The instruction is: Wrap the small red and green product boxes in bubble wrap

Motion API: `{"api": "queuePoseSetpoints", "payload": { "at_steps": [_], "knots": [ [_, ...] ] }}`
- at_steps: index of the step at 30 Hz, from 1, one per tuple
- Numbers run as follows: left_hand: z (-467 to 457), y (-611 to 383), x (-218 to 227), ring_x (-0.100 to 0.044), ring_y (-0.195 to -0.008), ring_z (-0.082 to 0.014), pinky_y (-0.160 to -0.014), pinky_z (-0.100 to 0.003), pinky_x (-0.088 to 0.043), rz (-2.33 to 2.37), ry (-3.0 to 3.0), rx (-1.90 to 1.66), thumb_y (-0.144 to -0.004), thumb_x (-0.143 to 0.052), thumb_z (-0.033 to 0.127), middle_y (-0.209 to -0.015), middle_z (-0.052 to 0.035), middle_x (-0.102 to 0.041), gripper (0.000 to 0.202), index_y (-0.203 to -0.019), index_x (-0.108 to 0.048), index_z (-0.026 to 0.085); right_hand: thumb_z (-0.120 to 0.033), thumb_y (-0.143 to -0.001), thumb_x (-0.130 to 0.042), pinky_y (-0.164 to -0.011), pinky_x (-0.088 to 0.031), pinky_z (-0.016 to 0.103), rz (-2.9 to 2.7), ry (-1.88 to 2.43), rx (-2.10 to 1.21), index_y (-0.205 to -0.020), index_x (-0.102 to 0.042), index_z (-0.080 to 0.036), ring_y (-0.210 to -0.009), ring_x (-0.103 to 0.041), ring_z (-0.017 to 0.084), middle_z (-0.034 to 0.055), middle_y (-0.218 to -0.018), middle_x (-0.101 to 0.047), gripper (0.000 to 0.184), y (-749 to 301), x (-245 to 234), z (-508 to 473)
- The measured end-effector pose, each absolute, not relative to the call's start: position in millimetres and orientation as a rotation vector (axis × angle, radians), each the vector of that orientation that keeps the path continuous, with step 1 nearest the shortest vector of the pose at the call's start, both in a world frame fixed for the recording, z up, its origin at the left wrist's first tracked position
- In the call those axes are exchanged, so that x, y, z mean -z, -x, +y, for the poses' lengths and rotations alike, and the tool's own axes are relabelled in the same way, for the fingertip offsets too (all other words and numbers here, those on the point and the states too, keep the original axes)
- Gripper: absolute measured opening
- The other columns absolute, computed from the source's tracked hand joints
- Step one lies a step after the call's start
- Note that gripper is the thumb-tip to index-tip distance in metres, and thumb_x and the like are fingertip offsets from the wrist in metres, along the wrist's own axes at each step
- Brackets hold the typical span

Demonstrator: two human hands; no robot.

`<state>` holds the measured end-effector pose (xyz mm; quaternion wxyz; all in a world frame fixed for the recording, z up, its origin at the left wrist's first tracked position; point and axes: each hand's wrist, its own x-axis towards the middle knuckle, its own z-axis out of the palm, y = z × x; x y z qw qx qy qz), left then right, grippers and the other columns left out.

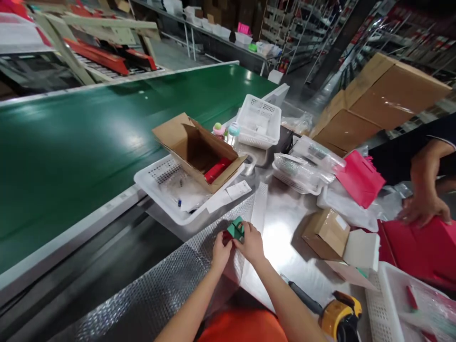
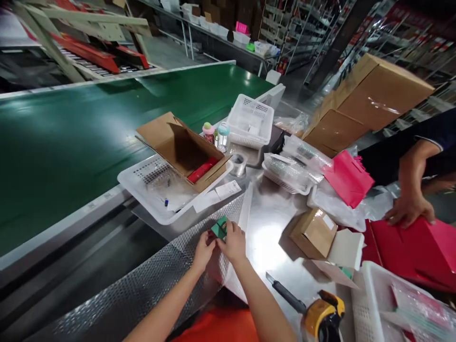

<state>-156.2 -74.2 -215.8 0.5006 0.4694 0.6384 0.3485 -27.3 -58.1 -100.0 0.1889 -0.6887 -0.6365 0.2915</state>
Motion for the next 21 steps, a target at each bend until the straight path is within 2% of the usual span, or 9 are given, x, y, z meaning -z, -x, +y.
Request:
{"api": "queuePoseSetpoints", "payload": {
  "at_steps": [4,6,8,10,12,14,15,18,21],
  "knots": [
    [-71,156,214,-0.069,-0.112,-0.0228,-0.102,-0.039,-0.053,1.511,-1.065,-0.875,-0.087,-0.052,0.015,-0.123,-0.0152,-0.071,0.041,-0.128,-0.056,0.014,-0.027,-0.075,-0.072,-0.11,-0.042,0.049,-1.749,1.887,-0.824,-0.134,-0.052,-0.021,-0.123,-0.055,0.033,0.0139,-0.131,-0.059,0.062,29,104,-63],
    [-72,158,212,-0.069,-0.111,-0.0234,-0.099,-0.038,-0.055,1.52,-1.103,-0.829,-0.088,-0.046,0.012,-0.122,-0.0171,-0.07,0.042,-0.129,-0.055,0.01,-0.026,-0.068,-0.076,-0.112,-0.04,0.052,-1.721,1.9,-0.857,-0.135,-0.05,-0.019,-0.128,-0.052,0.036,0.0157,-0.137,-0.054,0.072,30,106,-64],
    [-77,162,209,-0.069,-0.114,-0.0263,-0.1,-0.041,-0.055,1.554,-1.177,-0.775,-0.087,-0.041,0.009,-0.125,-0.0205,-0.069,0.047,-0.132,-0.053,0.007,-0.021,-0.06,-0.079,-0.116,-0.035,0.054,-1.666,1.928,-0.869,-0.133,-0.051,-0.021,-0.137,-0.044,0.039,0.0163,-0.144,-0.049,0.078,33,109,-65],
    [-84,169,204,-0.061,-0.129,-0.0306,-0.111,-0.048,-0.047,1.578,-1.282,-0.754,-0.084,-0.044,0.007,-0.137,-0.0229,-0.062,0.052,-0.135,-0.054,0.007,-0.016,-0.057,-0.079,-0.119,-0.032,0.053,-1.595,1.925,-0.869,-0.13,-0.052,-0.024,-0.142,-0.038,0.039,0.0143,-0.146,-0.047,0.078,35,113,-65],
    [-93,176,199,-0.042,-0.147,-0.0349,-0.124,-0.056,-0.028,1.57,-1.515,-0.67,-0.078,-0.052,0.007,-0.152,-0.0225,-0.052,0.061,-0.139,-0.054,0.009,-0.016,-0.059,-0.077,-0.12,-0.032,0.052,-1.564,1.925,-0.844,-0.129,-0.052,-0.025,-0.141,-0.04,0.036,0.0128,-0.143,-0.049,0.075,37,117,-65],
    [-100,182,194,-0.024,-0.155,-0.0377,-0.127,-0.062,-0.008,1.56,-1.802,-0.453,-0.072,-0.06,0.007,-0.162,-0.022,-0.039,0.071,-0.143,-0.053,0.009,-0.018,-0.062,-0.074,-0.116,-0.037,0.051,-1.603,1.95,-0.791,-0.13,-0.051,-0.024,-0.134,-0.046,0.035,0.0132,-0.138,-0.051,0.072,37,122,-66],
    [-103,183,193,-0.019,-0.157,-0.0387,-0.127,-0.064,-0.003,1.557,-1.919,-0.323,-0.071,-0.062,0.009,-0.164,-0.0225,-0.033,0.075,-0.146,-0.051,0.008,-0.019,-0.064,-0.072,-0.114,-0.04,0.051,-1.633,1.961,-0.752,-0.13,-0.05,-0.023,-0.13,-0.049,0.035,0.0131,-0.136,-0.052,0.07,37,125,-66],
    [-106,186,195,-0.014,-0.157,-0.0394,-0.125,-0.066,-0.002,1.561,-2.064,-0.086,-0.076,-0.064,0.018,-0.167,-0.0227,-0.02,0.078,-0.151,-0.044,0.004,-0.022,-0.065,-0.07,-0.107,-0.047,0.05,-1.689,1.942,-0.603,-0.13,-0.048,-0.022,-0.119,-0.056,0.032,0.0108,-0.128,-0.055,0.068,33,133,-68],
    [-107,185,203,-0.012,-0.158,-0.0391,-0.125,-0.068,-0.006,1.573,-2.103,-0.049,-0.08,-0.064,0.025,-0.168,-0.0216,-0.016,0.081,-0.154,-0.039,0.004,-0.024,-0.067,-0.068,-0.101,-0.051,0.05,-1.691,1.893,-0.469,-0.129,-0.046,-0.024,-0.112,-0.059,0.029,0.0076,-0.12,-0.056,0.066,29,139,-69]
  ]
}}
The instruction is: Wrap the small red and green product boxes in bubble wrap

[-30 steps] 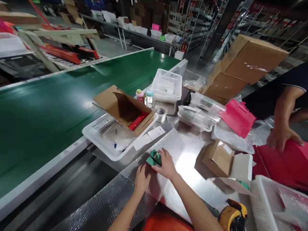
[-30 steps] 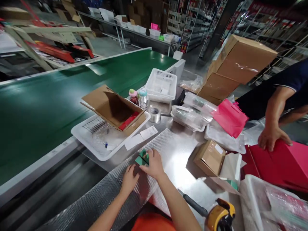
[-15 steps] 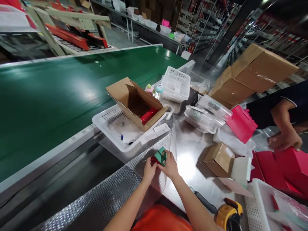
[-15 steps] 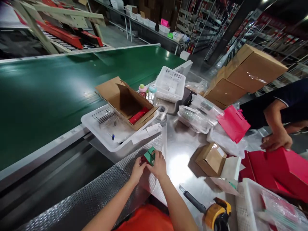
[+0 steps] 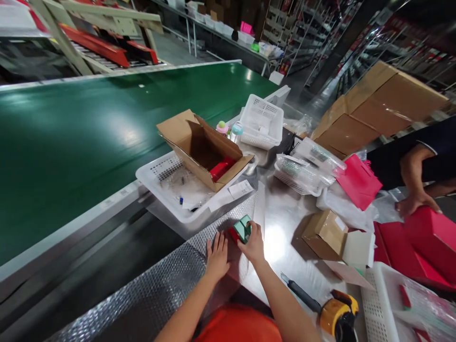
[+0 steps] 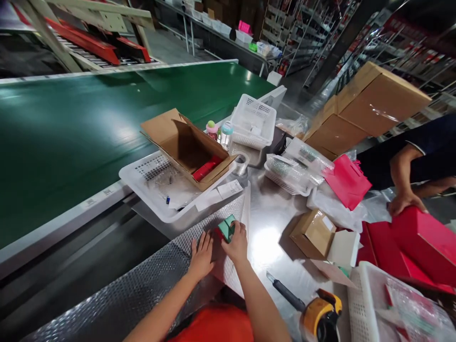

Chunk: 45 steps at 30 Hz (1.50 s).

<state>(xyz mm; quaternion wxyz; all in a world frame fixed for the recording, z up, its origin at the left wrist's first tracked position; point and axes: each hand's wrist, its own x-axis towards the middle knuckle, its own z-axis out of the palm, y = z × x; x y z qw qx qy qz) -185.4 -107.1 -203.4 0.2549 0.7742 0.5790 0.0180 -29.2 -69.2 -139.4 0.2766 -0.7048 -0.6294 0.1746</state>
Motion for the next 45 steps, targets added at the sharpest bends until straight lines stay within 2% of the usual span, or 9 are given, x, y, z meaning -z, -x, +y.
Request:
{"api": "queuePoseSetpoints", "payload": {
  "at_steps": [12,18,24,27,29,33,36,40,45],
  "knots": [
    [-110,186,222,-0.016,-0.156,-0.0412,-0.123,-0.069,-0.013,1.592,-2.178,-0.089,-0.081,-0.067,0.031,-0.167,-0.0235,-0.021,0.08,-0.152,-0.042,0.006,-0.018,-0.066,-0.066,-0.101,-0.052,0.048,-1.766,1.906,-0.484,-0.128,-0.045,-0.025,-0.111,-0.058,0.028,0.006,-0.119,-0.055,0.067,27,137,-69],
    [-110,185,219,-0.017,-0.157,-0.0403,-0.123,-0.07,-0.013,1.611,-2.179,-0.121,-0.078,-0.069,0.026,-0.168,-0.0211,-0.023,0.082,-0.153,-0.041,0.01,-0.018,-0.07,-0.067,-0.106,-0.049,0.047,-1.823,1.969,-0.499,-0.137,-0.042,-0.022,-0.121,-0.055,0.03,0.0103,-0.128,-0.052,0.071,25,134,-74],
    [-110,185,211,-0.017,-0.156,-0.0419,-0.122,-0.071,-0.013,1.602,-2.144,-0.122,-0.078,-0.071,0.023,-0.167,-0.023,-0.026,0.081,-0.153,-0.044,0.011,-0.025,-0.072,-0.075,-0.107,-0.048,0.048,-1.9,2.095,-0.456,-0.14,-0.046,-0.019,-0.124,-0.055,0.033,0.017,-0.137,-0.05,0.074,27,131,-75],
    [-104,182,203,-0.025,-0.154,-0.0417,-0.122,-0.071,-0.014,1.622,-2.051,-0.17,-0.082,-0.064,0.018,-0.163,-0.0243,-0.034,0.066,-0.146,-0.051,0.008,-0.033,-0.074,-0.078,-0.106,-0.047,0.05,-1.933,2.106,-0.39,-0.136,-0.05,-0.019,-0.126,-0.053,0.035,0.0183,-0.138,-0.051,0.069,25,126,-75],
    [-97,177,198,-0.036,-0.15,-0.0403,-0.122,-0.067,-0.021,1.671,-1.946,-0.29,-0.089,-0.055,0.018,-0.156,-0.0259,-0.045,0.051,-0.138,-0.058,0.006,-0.036,-0.078,-0.076,-0.106,-0.046,0.05,-1.945,2.068,-0.362,-0.132,-0.052,-0.019,-0.127,-0.052,0.034,0.0173,-0.136,-0.053,0.062,23,124,-75],
    [-82,165,193,-0.057,-0.133,-0.0309,-0.114,-0.047,-0.045,1.67,-1.735,-0.524,-0.094,-0.046,0.02,-0.139,-0.0239,-0.061,0.043,-0.133,-0.061,0.007,-0.034,-0.079,-0.074,-0.101,-0.048,0.048,-1.949,2.04,-0.355,-0.128,-0.053,-0.02,-0.116,-0.057,0.031,0.0138,-0.126,-0.058,0.056,24,125,-77],
    [-78,161,193,-0.063,-0.125,-0.0262,-0.109,-0.041,-0.049,1.672,-1.717,-0.485,-0.093,-0.045,0.015,-0.131,-0.0186,-0.066,0.041,-0.131,-0.06,0.01,-0.028,-0.072,-0.077,-0.102,-0.048,0.048,-1.887,2.049,-0.34,-0.128,-0.052,-0.021,-0.118,-0.055,0.031,0.0136,-0.13,-0.054,0.062,26,132,-80],
    [-91,169,192,-0.058,-0.132,-0.0311,-0.111,-0.042,-0.047,1.699,-1.87,-0.286,-0.087,-0.053,0.01,-0.142,-0.023,-0.058,0.045,-0.131,-0.06,0.007,-0.023,-0.072,-0.073,-0.1,-0.051,0.043,-1.823,1.995,-0.387,-0.127,-0.051,-0.024,-0.112,-0.058,0.026,0.009,-0.125,-0.054,0.06,26,140,-83],
    [-107,176,187,-0.052,-0.138,-0.0327,-0.113,-0.045,-0.045,1.658,-2.187,-0.006,-0.08,-0.05,-0.001,-0.154,-0.0247,-0.047,0.058,-0.136,-0.058,0.006,-0.025,-0.074,-0.07,-0.101,-0.05,0.048,-1.773,2.021,-0.345,-0.128,-0.05,-0.024,-0.115,-0.056,0.029,0.0097,-0.123,-0.055,0.058,28,145,-84]
  ]
}}
